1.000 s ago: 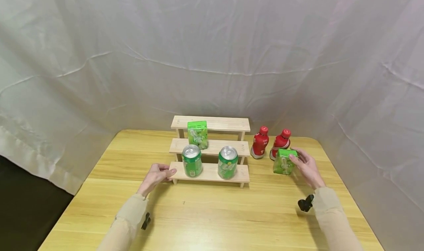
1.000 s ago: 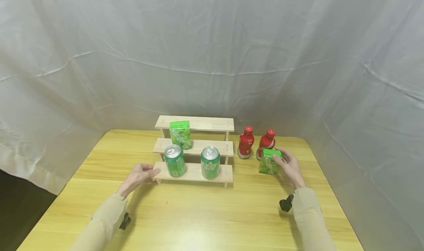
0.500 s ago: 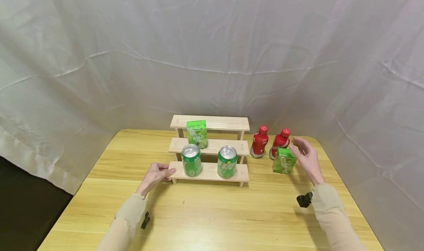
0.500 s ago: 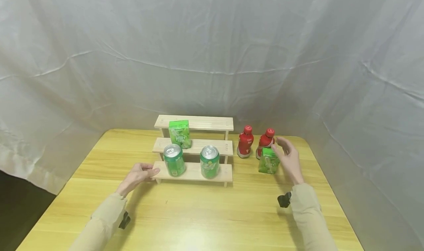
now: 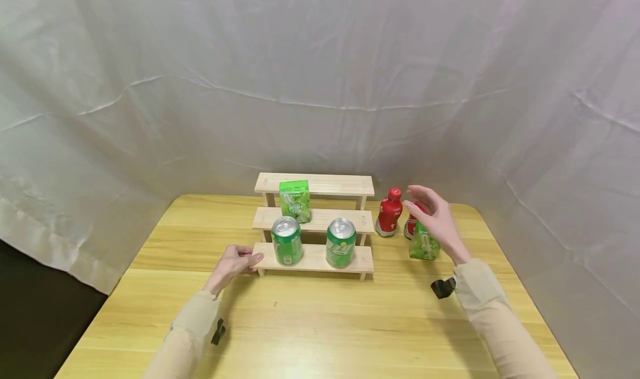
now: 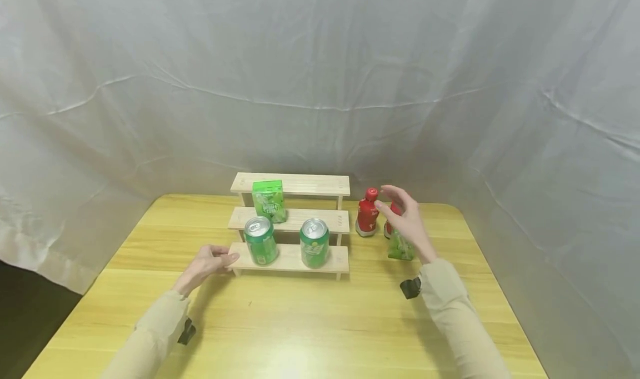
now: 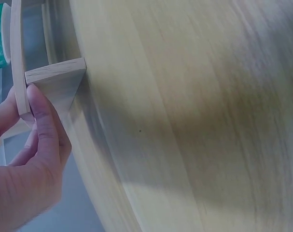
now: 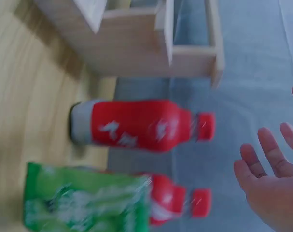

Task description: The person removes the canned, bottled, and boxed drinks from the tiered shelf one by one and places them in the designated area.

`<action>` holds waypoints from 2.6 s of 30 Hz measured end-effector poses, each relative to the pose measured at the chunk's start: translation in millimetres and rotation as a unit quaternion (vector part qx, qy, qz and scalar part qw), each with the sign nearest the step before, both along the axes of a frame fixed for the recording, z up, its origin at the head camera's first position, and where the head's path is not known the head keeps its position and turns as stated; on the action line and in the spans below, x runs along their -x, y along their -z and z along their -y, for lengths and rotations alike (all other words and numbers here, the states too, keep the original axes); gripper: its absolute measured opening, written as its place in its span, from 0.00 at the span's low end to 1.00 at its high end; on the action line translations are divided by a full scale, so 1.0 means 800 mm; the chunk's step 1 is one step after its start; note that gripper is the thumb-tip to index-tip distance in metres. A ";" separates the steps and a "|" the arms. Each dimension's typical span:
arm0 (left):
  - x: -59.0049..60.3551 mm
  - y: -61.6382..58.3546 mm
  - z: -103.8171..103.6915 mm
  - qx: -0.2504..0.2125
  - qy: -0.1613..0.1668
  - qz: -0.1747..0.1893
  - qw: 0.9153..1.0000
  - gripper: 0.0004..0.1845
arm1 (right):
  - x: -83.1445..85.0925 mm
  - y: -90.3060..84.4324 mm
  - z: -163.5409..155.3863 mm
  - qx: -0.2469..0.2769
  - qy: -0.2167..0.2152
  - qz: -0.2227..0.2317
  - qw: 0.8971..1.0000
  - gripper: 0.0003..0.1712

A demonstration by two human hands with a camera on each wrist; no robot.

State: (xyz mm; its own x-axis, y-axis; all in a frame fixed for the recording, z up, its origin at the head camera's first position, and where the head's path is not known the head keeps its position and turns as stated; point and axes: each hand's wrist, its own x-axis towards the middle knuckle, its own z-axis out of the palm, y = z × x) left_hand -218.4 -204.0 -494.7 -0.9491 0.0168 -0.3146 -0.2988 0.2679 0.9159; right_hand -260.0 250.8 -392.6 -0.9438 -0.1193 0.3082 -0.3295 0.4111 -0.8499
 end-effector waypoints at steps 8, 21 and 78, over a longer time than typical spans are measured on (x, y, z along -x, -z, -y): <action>0.003 0.000 0.001 -0.002 0.009 -0.002 1.000 0.27 | 0.008 -0.033 0.045 0.031 -0.068 0.028 0.997 0.28; 0.000 -0.009 0.003 -0.014 0.027 0.012 0.999 0.29 | 0.024 -0.054 0.111 0.034 -0.140 0.075 0.987 0.27; 0.002 -0.002 0.005 0.000 0.013 0.011 1.000 0.26 | 0.057 -0.026 0.261 0.038 -0.192 0.099 0.976 0.17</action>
